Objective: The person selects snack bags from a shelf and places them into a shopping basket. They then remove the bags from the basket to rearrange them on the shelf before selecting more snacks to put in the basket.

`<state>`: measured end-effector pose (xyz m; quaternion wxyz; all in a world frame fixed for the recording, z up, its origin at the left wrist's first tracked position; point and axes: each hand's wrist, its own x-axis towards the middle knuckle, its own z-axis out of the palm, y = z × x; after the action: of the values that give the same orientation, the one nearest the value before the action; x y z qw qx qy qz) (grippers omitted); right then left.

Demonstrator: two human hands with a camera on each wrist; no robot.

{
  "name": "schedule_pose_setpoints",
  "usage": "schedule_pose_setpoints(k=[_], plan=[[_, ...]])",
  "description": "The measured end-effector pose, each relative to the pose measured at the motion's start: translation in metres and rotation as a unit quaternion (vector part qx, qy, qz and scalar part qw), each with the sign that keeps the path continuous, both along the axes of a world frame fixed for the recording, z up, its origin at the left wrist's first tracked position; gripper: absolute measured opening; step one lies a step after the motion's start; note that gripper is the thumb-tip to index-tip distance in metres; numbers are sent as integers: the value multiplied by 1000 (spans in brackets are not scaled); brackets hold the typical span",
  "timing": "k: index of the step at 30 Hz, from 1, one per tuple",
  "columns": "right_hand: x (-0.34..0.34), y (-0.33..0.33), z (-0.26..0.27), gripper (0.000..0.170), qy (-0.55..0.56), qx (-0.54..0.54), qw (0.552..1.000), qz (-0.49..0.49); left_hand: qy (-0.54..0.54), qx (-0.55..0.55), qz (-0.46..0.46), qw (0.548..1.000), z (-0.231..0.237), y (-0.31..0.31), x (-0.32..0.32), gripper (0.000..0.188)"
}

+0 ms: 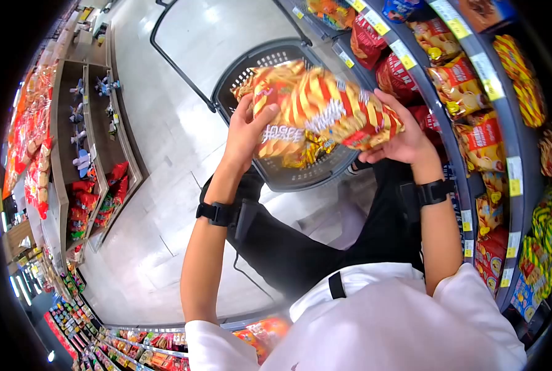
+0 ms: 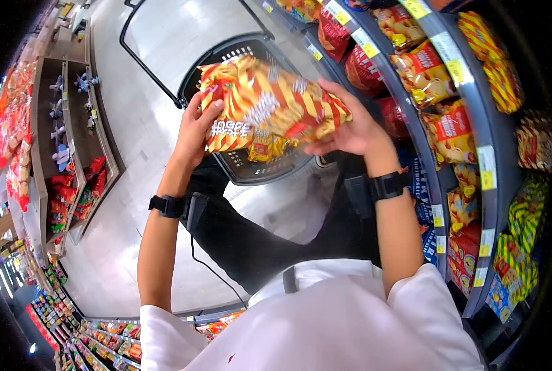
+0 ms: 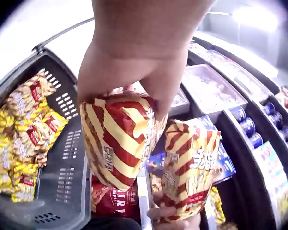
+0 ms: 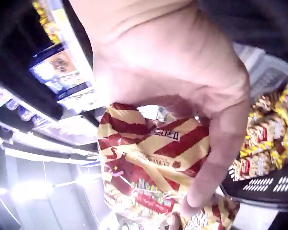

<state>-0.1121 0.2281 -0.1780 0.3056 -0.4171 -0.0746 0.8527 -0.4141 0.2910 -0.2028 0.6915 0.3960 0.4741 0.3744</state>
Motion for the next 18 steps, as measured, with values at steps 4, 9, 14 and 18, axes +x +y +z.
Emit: schedule_pose_setpoints(k=[4, 9, 14, 18], plan=[[24, -24, 43, 81, -86, 78, 982, 148, 86, 56, -57, 993, 58, -20, 9, 47], [31, -48, 62, 77, -112, 96, 962, 231, 192, 175, -252, 932, 92, -38, 23, 44], [54, -72, 67, 76, -81, 116, 971, 193, 128, 45, -230, 964, 114, -57, 34, 51], [49, -73, 84, 80, -181, 104, 935, 286, 231, 67, -369, 898, 118, -68, 42, 65]])
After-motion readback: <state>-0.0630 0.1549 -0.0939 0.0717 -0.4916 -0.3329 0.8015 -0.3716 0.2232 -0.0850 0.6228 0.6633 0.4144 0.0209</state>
